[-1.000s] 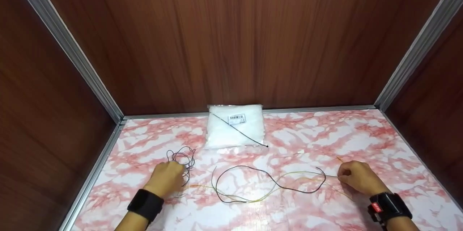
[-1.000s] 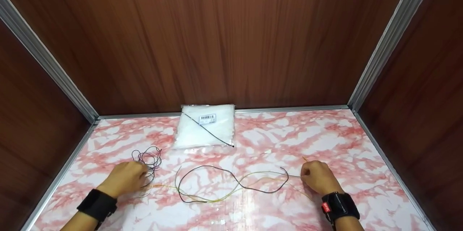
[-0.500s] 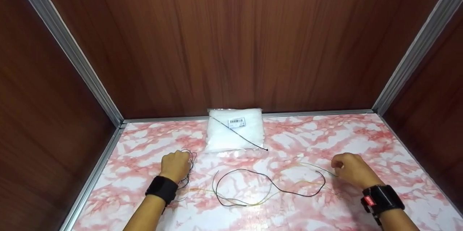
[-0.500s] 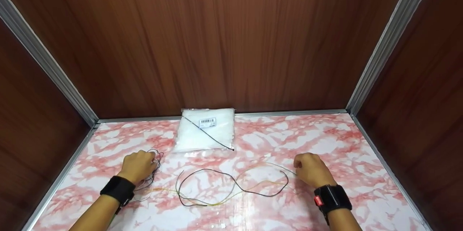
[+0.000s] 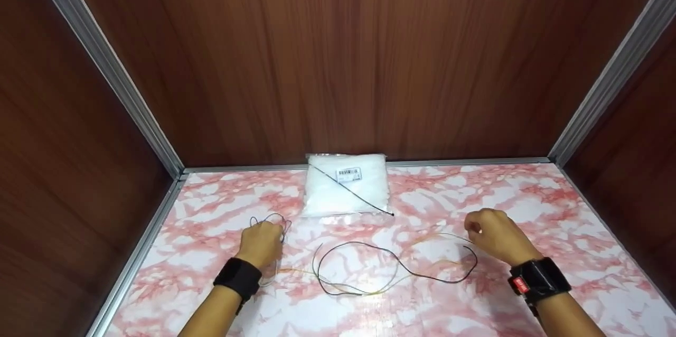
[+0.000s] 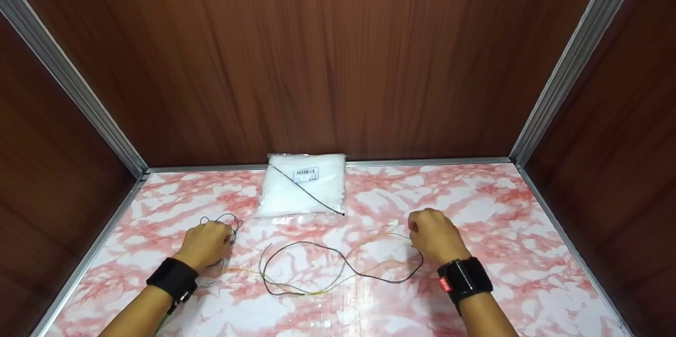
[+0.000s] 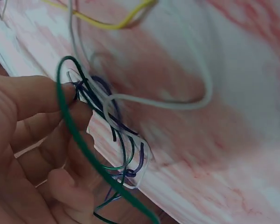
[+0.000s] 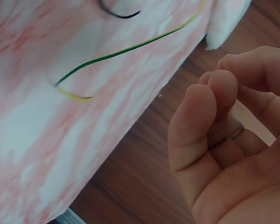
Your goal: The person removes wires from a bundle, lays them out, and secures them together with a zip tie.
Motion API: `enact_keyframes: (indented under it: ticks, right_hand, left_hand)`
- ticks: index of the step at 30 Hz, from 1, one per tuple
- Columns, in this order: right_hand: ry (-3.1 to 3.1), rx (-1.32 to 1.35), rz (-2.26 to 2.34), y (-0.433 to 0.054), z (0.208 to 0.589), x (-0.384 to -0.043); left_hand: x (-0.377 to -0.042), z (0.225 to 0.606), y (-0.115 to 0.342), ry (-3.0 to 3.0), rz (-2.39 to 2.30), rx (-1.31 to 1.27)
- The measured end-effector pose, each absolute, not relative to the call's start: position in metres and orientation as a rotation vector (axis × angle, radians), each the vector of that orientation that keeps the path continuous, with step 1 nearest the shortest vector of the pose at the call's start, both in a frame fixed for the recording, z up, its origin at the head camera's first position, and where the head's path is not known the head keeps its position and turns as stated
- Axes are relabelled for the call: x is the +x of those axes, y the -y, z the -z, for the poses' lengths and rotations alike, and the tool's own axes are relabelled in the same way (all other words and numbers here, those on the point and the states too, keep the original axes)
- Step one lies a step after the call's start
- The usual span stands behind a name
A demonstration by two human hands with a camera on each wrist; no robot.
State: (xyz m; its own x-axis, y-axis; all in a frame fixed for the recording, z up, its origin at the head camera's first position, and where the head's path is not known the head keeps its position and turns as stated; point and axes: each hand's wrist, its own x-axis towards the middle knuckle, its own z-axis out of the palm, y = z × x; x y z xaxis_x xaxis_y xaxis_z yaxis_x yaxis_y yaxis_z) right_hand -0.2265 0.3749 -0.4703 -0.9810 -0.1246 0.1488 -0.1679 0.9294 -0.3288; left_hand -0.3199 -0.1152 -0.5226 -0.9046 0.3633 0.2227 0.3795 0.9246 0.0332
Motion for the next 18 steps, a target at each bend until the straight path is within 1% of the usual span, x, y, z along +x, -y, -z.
enact_keyframes:
  ticks: [3, 9, 13, 18]
  right_hand:
    - [2.952, 0.250, -0.534, -0.365, 0.469, -0.231]
    - [2.966, 0.285, -0.539, -0.348, 0.472, -0.237]
    - [2.973, 0.313, -0.545, -0.332, 0.475, -0.242]
    - [2.945, 0.403, -0.582, -0.303, 0.479, -0.253]
  left_hand:
    - [-0.321, 0.523, 0.118, 2.857, 0.153, -0.523]
    - [-0.326, 0.531, 0.111, 2.830, 0.192, -0.485]
    - [-0.330, 0.534, 0.107, 2.759, 0.097, -0.479]
    - [-0.331, 0.524, 0.101, 2.541, -0.078, -0.496]
